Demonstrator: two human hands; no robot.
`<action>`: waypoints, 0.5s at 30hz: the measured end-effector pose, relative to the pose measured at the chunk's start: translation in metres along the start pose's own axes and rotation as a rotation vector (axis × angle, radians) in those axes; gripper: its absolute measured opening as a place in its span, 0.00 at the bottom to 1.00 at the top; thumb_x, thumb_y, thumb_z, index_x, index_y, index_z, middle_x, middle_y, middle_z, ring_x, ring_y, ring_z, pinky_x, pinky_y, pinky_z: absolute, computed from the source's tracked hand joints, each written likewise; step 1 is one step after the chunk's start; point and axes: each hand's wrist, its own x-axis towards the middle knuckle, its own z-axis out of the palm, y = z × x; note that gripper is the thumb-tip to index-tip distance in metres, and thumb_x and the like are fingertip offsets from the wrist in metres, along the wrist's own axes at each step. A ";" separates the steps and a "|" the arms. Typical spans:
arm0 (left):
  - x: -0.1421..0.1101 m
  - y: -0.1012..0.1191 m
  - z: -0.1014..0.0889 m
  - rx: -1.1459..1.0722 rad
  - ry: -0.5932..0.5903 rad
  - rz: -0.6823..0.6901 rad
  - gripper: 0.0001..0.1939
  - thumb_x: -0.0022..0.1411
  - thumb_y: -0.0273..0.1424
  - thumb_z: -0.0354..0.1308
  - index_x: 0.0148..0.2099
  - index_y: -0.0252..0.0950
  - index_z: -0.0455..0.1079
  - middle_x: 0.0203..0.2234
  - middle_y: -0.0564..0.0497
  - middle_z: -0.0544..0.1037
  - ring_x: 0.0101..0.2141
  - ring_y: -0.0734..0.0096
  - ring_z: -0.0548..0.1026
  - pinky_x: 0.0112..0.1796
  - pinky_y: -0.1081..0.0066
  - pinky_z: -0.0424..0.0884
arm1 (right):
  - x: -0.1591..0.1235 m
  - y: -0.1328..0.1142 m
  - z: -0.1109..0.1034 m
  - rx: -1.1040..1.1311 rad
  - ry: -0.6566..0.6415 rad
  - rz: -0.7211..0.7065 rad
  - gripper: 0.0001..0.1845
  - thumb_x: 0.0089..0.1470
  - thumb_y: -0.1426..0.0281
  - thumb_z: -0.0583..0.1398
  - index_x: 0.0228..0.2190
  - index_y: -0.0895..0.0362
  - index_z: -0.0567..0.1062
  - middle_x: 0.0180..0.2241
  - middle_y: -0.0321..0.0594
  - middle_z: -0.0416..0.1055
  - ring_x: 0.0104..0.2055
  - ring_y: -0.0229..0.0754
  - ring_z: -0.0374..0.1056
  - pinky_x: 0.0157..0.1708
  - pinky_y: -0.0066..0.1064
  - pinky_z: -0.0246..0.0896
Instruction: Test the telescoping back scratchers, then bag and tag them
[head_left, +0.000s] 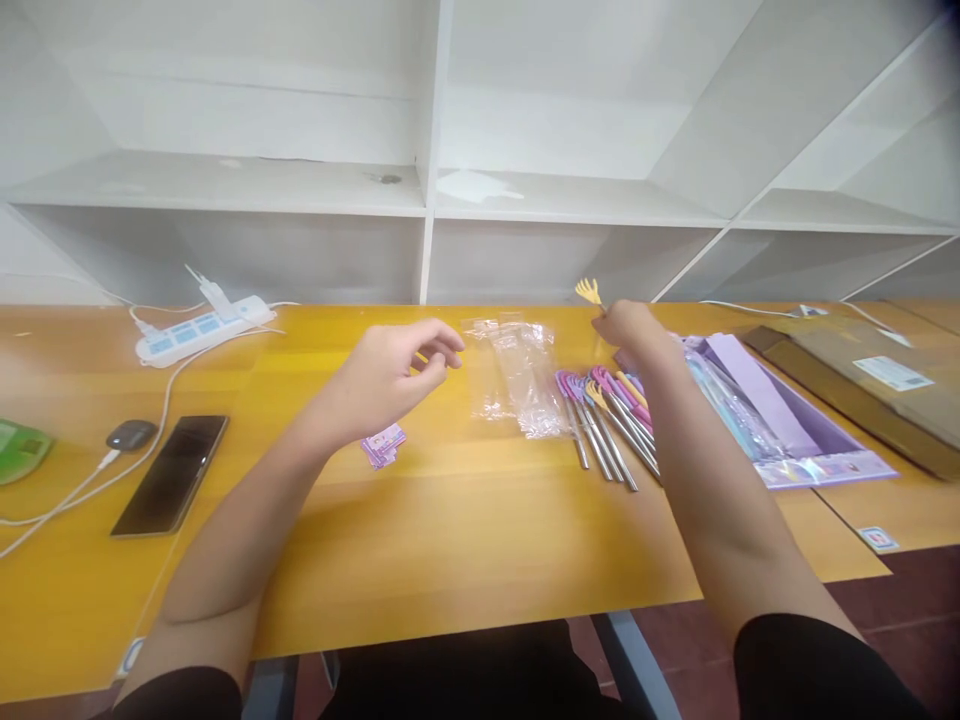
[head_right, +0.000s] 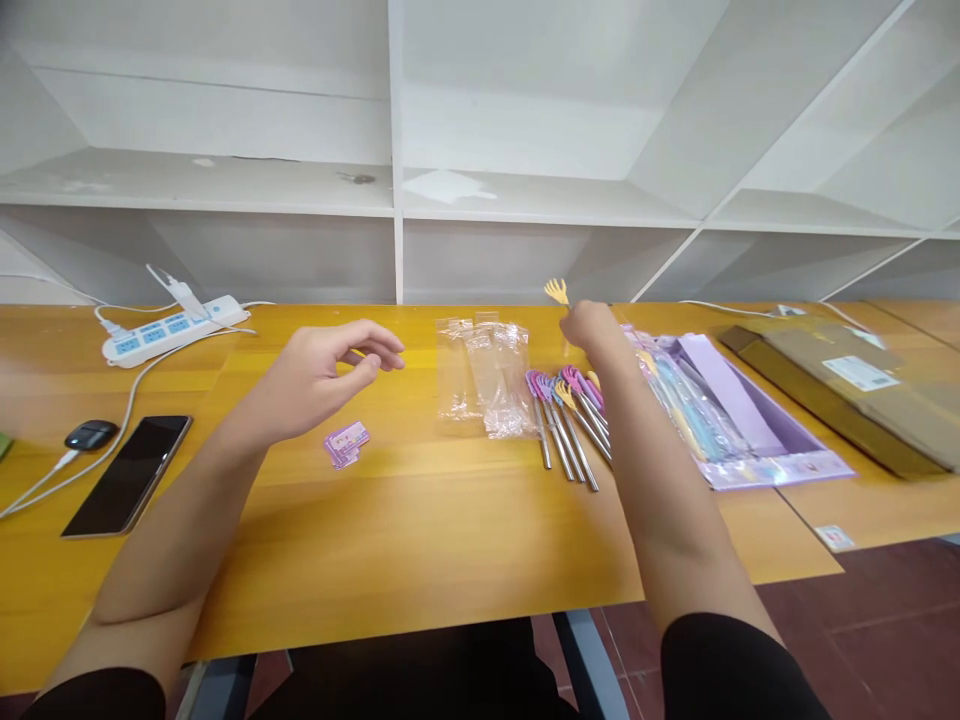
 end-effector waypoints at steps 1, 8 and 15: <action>0.001 -0.001 0.002 0.008 0.006 0.007 0.11 0.73 0.33 0.56 0.51 0.43 0.79 0.48 0.51 0.86 0.49 0.62 0.84 0.47 0.64 0.80 | -0.012 -0.007 -0.013 0.052 -0.006 0.000 0.20 0.72 0.59 0.60 0.45 0.64 0.81 0.42 0.54 0.79 0.46 0.52 0.77 0.46 0.43 0.73; 0.006 -0.006 0.022 -0.094 -0.036 0.000 0.23 0.72 0.46 0.65 0.64 0.44 0.72 0.63 0.45 0.77 0.59 0.55 0.78 0.60 0.53 0.77 | -0.150 -0.105 -0.072 1.212 0.002 -0.517 0.27 0.61 0.40 0.66 0.34 0.50 0.71 0.26 0.33 0.56 0.27 0.38 0.53 0.26 0.33 0.50; 0.006 -0.007 0.034 -0.559 -0.237 -0.006 0.26 0.77 0.44 0.59 0.73 0.54 0.63 0.58 0.47 0.79 0.55 0.59 0.80 0.56 0.58 0.81 | -0.183 -0.177 -0.053 1.800 -0.101 -0.523 0.27 0.58 0.39 0.68 0.37 0.47 0.69 0.25 0.30 0.54 0.25 0.38 0.50 0.24 0.34 0.48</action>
